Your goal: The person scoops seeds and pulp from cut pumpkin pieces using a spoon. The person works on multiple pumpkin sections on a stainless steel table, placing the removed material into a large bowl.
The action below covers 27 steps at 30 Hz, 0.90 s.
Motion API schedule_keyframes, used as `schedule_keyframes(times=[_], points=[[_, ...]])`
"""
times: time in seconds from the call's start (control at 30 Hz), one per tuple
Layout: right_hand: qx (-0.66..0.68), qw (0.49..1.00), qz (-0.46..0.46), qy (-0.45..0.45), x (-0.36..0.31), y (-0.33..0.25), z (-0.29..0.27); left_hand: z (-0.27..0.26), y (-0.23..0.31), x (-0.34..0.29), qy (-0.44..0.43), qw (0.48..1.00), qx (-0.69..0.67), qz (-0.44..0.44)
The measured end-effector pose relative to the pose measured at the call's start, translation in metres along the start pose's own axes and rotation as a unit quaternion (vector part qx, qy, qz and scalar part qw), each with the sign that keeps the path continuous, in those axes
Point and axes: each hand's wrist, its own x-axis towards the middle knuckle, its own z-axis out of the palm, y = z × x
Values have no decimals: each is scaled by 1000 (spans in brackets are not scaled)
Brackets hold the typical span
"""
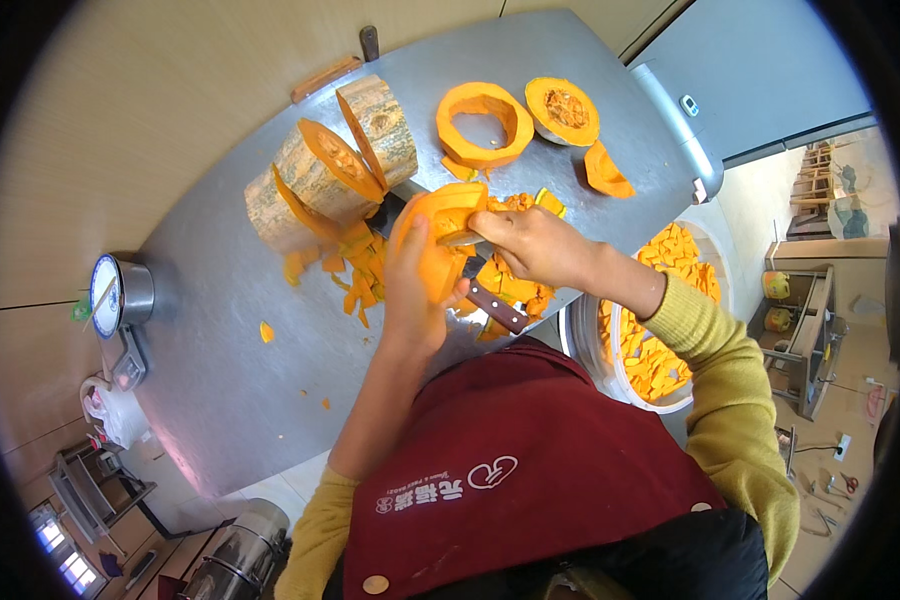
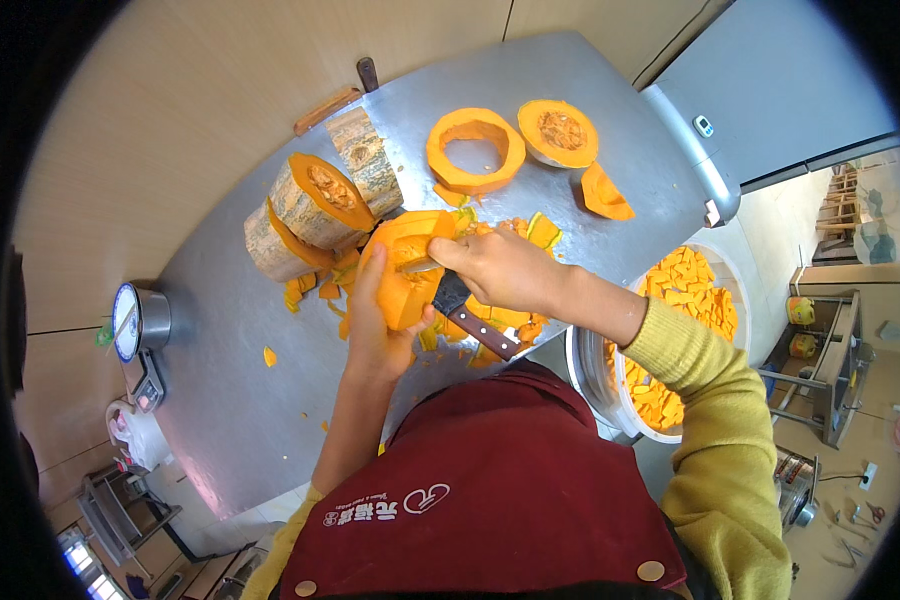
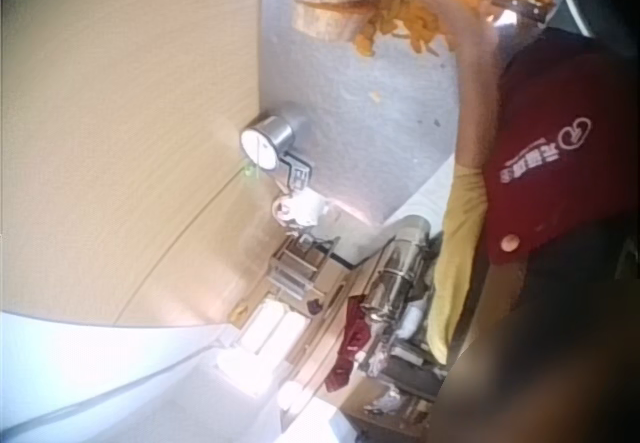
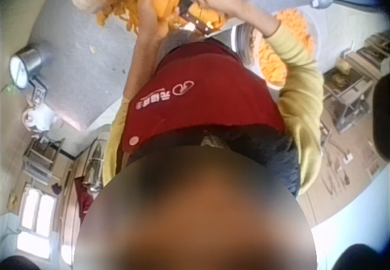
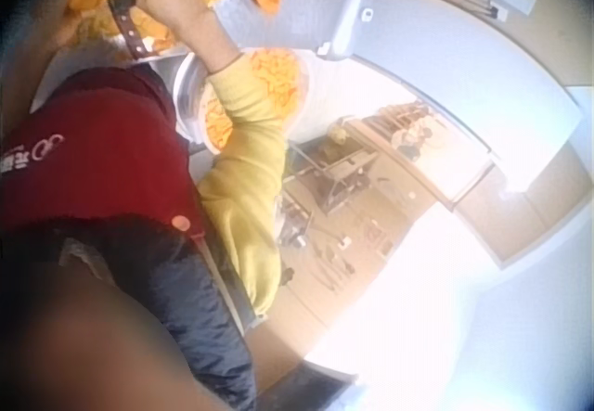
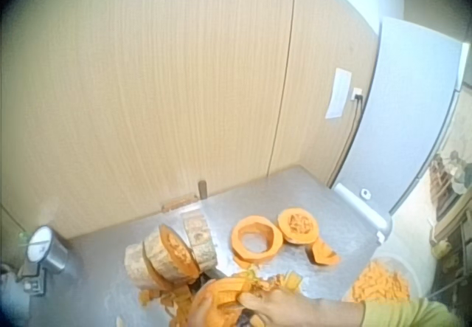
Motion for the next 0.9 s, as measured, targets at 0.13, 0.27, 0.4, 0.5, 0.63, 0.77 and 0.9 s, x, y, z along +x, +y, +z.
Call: schedule_keyframes(times=[0.13,0.27,0.4,0.5,0.63,0.77,0.9], points=[[-62,996,-59,-17,-2,9,-10,-2,5,5,-48,993,-76,-80],[-109,981,-67,145,-5,8,-7,3,4,5,-79,985,-126,-88],[-120,966,60,222,-5,-5,16,8,0,2,-29,992,-123,-19],[-70,960,115,245,-3,-16,32,7,0,3,-23,997,-35,69],[43,961,157,223,-2,-30,40,5,0,5,-18,991,-11,133],[153,956,193,157,-3,-37,37,2,0,8,-37,982,41,178],[230,954,150,121,1,-31,26,-5,-2,18,-65,973,84,203]])
